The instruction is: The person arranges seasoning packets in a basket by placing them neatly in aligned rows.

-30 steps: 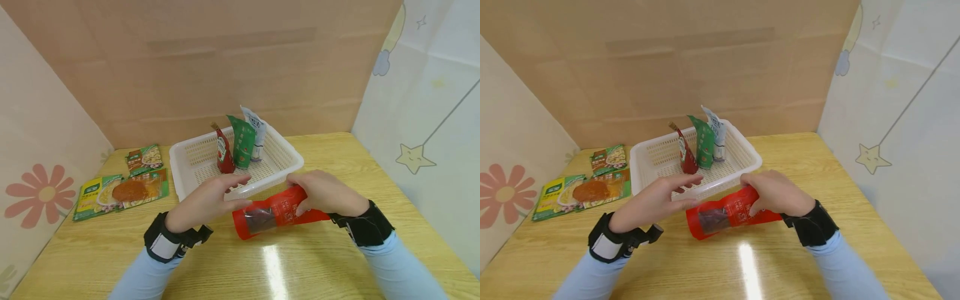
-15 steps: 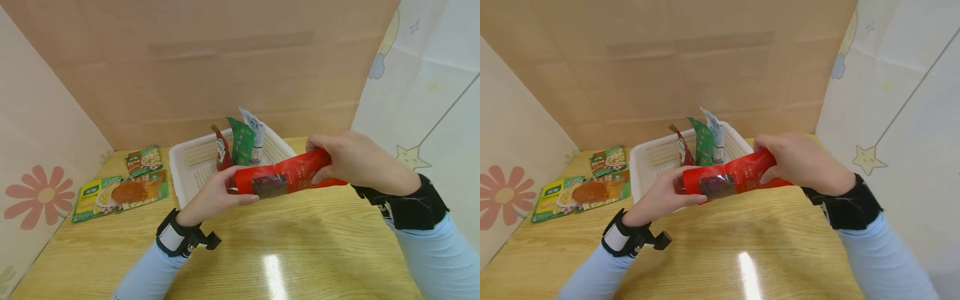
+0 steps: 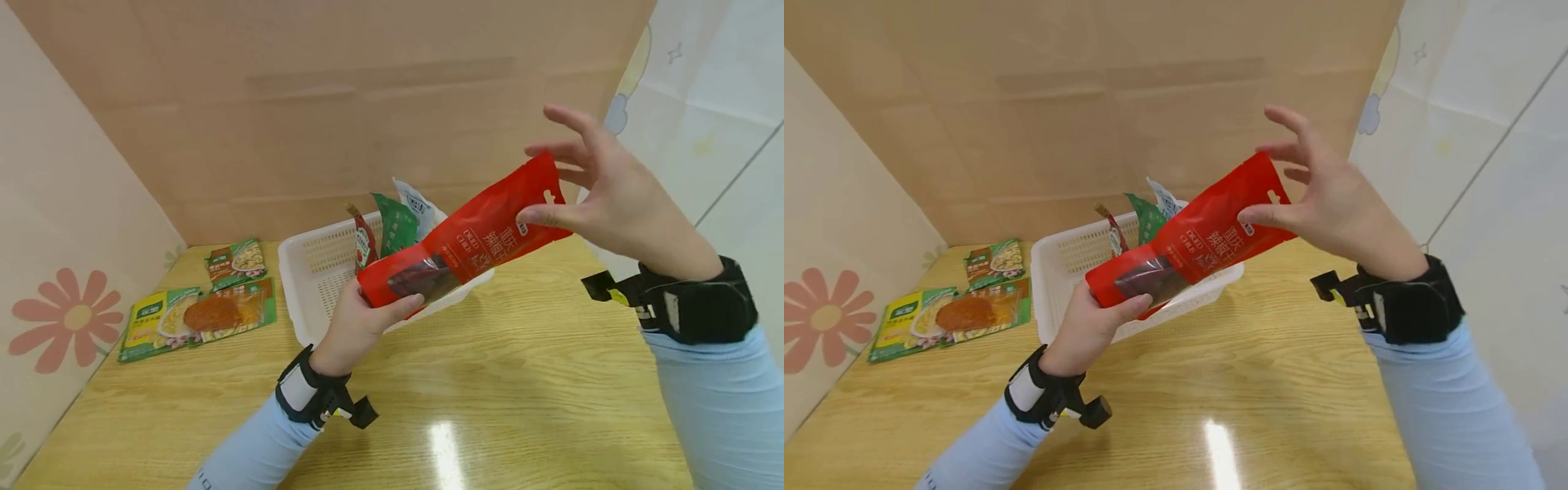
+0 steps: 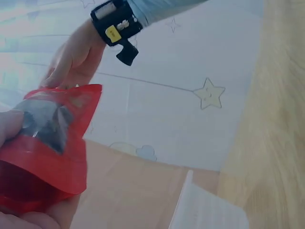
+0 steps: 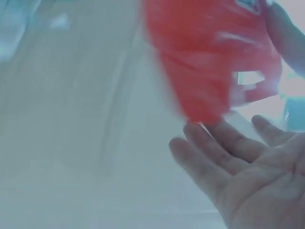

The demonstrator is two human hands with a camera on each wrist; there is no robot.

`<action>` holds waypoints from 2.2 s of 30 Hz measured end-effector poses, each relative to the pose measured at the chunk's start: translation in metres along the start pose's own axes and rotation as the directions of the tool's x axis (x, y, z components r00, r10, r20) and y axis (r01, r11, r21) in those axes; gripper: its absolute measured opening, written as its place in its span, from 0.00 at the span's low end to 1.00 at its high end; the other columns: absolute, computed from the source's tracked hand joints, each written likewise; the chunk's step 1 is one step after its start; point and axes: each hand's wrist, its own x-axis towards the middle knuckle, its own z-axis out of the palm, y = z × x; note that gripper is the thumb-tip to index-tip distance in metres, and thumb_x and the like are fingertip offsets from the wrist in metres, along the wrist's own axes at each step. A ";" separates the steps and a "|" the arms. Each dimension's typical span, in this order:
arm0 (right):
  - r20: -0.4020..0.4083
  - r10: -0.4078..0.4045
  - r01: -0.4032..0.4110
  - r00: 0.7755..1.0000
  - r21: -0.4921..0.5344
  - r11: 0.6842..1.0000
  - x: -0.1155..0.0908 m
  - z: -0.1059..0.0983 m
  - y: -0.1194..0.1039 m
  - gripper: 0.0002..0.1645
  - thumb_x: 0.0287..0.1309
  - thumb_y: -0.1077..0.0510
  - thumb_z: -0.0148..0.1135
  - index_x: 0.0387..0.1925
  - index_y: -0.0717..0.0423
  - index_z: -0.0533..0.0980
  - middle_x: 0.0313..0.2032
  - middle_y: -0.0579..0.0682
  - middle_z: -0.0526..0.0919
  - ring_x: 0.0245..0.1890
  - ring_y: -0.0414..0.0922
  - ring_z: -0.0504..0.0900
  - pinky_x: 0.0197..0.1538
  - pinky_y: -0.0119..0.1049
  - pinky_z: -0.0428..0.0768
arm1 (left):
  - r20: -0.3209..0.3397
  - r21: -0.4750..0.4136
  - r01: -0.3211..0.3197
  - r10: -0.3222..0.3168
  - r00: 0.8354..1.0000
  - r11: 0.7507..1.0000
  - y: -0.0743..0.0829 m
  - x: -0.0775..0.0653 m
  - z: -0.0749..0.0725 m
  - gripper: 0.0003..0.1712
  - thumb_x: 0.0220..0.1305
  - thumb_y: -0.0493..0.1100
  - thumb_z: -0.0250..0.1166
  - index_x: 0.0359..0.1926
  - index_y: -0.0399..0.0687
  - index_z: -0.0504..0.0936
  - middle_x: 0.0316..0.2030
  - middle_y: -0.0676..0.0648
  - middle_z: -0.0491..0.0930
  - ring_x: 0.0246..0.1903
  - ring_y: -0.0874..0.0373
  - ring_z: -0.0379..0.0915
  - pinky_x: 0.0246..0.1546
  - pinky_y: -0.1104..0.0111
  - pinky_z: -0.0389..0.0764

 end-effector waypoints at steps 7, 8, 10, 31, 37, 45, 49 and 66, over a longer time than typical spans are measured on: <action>0.214 0.145 -0.185 0.966 0.183 0.966 0.009 -0.003 0.023 0.26 0.61 0.58 0.69 0.60 0.52 0.76 0.47 0.51 0.85 0.43 0.49 0.84 0.43 0.34 0.83 | -0.054 -0.124 -0.051 0.044 0.998 0.991 -0.013 -0.001 0.013 0.30 0.59 0.43 0.74 0.61 0.46 0.74 0.54 0.42 0.79 0.52 0.46 0.75 0.52 0.57 0.80; 0.231 0.160 -0.201 0.960 0.169 0.965 0.010 -0.002 0.023 0.25 0.60 0.57 0.70 0.58 0.52 0.77 0.47 0.50 0.85 0.44 0.49 0.83 0.44 0.35 0.83 | -0.064 -0.147 -0.048 0.039 0.997 0.988 -0.015 -0.001 0.015 0.31 0.59 0.43 0.74 0.61 0.46 0.74 0.54 0.42 0.79 0.52 0.46 0.75 0.52 0.57 0.80; 0.249 0.197 -0.238 0.948 0.144 0.961 0.015 -0.001 0.021 0.23 0.59 0.54 0.71 0.55 0.54 0.78 0.45 0.50 0.86 0.43 0.50 0.82 0.43 0.35 0.82 | -0.082 -0.203 -0.051 0.035 0.996 0.978 -0.019 -0.001 0.020 0.33 0.57 0.46 0.76 0.61 0.45 0.74 0.55 0.42 0.79 0.52 0.46 0.75 0.52 0.58 0.79; 0.658 0.129 -0.131 0.741 -0.047 0.990 0.064 -0.009 -0.036 0.28 0.53 0.50 0.76 0.51 0.60 0.77 0.40 0.49 0.87 0.38 0.49 0.85 0.40 0.41 0.85 | 0.160 -0.425 0.112 -0.047 0.986 0.898 -0.032 -0.004 0.045 0.33 0.65 0.40 0.68 0.69 0.50 0.67 0.64 0.43 0.70 0.62 0.47 0.67 0.61 0.58 0.73; 0.551 0.189 -0.173 0.813 -0.082 0.981 0.070 -0.020 -0.045 0.33 0.53 0.46 0.75 0.56 0.56 0.74 0.47 0.51 0.84 0.44 0.53 0.82 0.41 0.42 0.85 | 0.115 -0.220 0.060 -0.035 0.993 0.974 -0.003 0.010 0.016 0.39 0.63 0.44 0.71 0.71 0.53 0.61 0.65 0.44 0.70 0.62 0.46 0.68 0.59 0.55 0.74; 0.445 0.283 -0.292 0.850 -0.050 0.955 0.083 -0.014 -0.055 0.33 0.60 0.40 0.67 0.59 0.51 0.69 0.51 0.49 0.79 0.50 0.52 0.77 0.46 0.41 0.83 | -0.282 0.354 0.023 0.083 0.956 0.935 0.042 0.022 -0.069 0.43 0.65 0.42 0.69 0.75 0.48 0.57 0.64 0.45 0.67 0.63 0.51 0.65 0.62 0.56 0.71; 0.440 0.295 -0.326 0.848 -0.007 0.945 0.094 0.007 -0.067 0.33 0.63 0.44 0.65 0.61 0.57 0.67 0.53 0.52 0.77 0.51 0.52 0.76 0.48 0.41 0.82 | -0.425 0.547 0.214 0.047 0.904 0.809 0.043 0.022 -0.120 0.42 0.70 0.46 0.62 0.77 0.44 0.51 0.68 0.38 0.61 0.65 0.42 0.60 0.62 0.50 0.68; 0.496 0.264 -0.205 0.828 -0.171 0.964 0.142 0.146 -0.088 0.14 0.62 0.60 0.61 0.46 0.59 0.70 0.39 0.53 0.81 0.37 0.48 0.81 0.40 0.37 0.83 | -0.350 0.416 0.566 -0.449 0.822 0.711 -0.001 0.031 -0.168 0.45 0.76 0.43 0.53 0.77 0.36 0.32 0.64 0.26 0.67 0.38 0.48 0.85 0.46 0.56 0.82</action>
